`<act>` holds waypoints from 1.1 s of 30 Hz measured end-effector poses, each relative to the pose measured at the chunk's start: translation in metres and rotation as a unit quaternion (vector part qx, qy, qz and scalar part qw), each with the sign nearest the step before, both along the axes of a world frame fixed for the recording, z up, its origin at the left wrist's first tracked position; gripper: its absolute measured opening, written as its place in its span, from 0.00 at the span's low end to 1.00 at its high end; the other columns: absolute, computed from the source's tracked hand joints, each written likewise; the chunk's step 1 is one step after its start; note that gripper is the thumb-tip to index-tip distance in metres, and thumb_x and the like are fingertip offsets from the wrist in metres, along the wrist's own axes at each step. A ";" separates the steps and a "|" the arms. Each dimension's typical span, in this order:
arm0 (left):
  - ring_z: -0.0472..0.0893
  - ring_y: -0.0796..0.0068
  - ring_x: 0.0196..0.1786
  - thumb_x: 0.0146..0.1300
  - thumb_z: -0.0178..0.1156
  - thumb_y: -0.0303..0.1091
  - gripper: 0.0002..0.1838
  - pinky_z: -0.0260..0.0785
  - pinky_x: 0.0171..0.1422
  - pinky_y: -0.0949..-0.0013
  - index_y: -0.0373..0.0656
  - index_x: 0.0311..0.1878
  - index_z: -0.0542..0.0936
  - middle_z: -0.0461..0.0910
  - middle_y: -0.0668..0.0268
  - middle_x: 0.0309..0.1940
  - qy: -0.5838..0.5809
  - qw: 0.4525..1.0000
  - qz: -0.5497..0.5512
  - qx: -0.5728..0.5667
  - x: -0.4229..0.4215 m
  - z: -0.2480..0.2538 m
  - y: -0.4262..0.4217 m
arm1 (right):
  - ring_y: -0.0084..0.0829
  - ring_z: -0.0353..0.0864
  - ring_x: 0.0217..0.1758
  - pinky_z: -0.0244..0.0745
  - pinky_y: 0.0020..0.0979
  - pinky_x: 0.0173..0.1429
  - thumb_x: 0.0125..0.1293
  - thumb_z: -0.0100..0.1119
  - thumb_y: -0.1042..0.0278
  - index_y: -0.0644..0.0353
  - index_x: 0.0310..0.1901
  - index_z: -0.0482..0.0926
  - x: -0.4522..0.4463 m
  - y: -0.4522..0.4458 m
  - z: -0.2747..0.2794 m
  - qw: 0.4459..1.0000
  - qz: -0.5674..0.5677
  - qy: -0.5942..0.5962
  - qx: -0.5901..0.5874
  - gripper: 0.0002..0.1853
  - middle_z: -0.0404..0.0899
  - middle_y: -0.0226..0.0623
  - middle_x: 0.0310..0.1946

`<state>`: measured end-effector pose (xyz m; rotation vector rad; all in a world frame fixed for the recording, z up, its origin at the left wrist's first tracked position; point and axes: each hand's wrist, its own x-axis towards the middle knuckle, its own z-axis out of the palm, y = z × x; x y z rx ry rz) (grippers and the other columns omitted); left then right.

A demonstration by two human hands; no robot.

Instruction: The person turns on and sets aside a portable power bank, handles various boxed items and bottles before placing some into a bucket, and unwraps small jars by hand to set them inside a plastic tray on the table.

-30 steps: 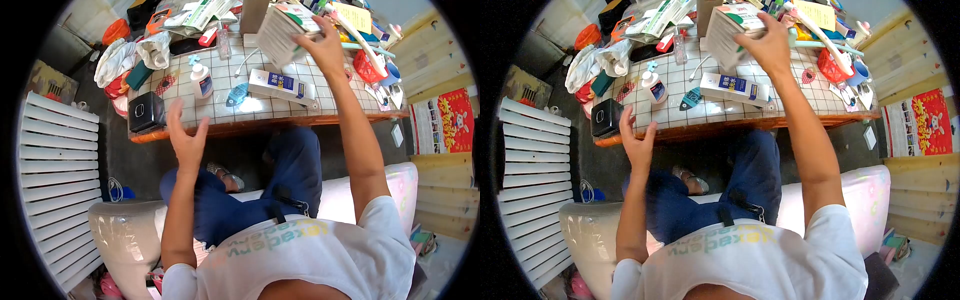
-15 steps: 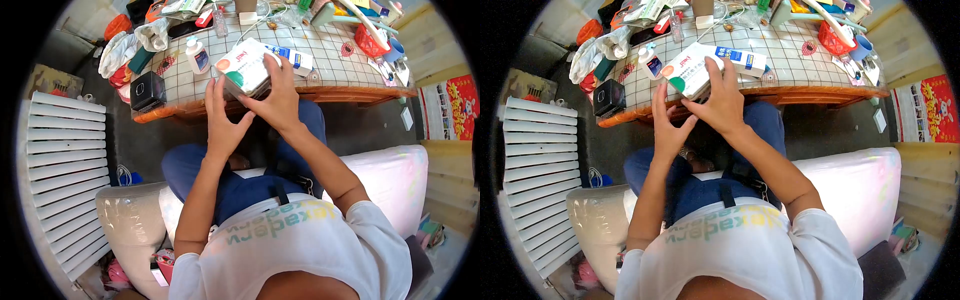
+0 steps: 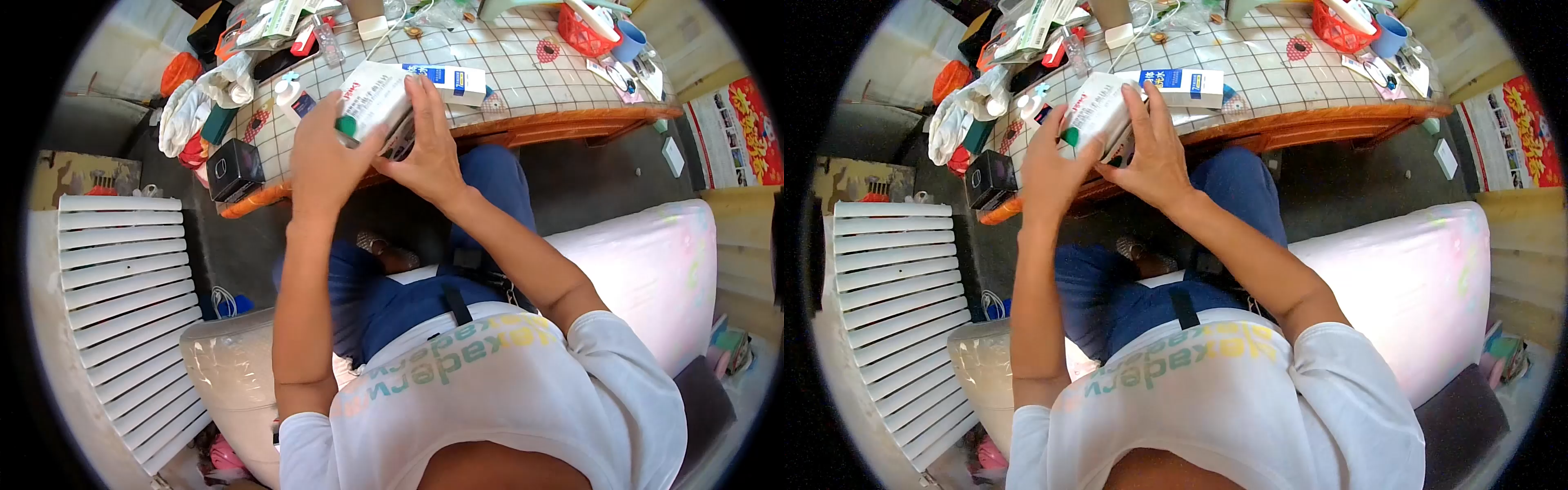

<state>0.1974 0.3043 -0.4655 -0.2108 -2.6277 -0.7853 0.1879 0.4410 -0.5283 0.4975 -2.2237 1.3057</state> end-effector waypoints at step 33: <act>0.62 0.49 0.61 0.58 0.52 0.44 0.30 0.51 0.64 0.54 0.33 0.58 0.64 0.63 0.45 0.58 0.082 0.987 -0.109 -0.088 -0.011 -0.019 0.042 | 0.53 0.59 0.62 0.58 0.39 0.63 0.45 0.64 0.64 0.62 0.61 0.59 -0.010 0.012 0.002 0.996 0.077 -0.042 0.020 0.39 0.56 0.56 0.61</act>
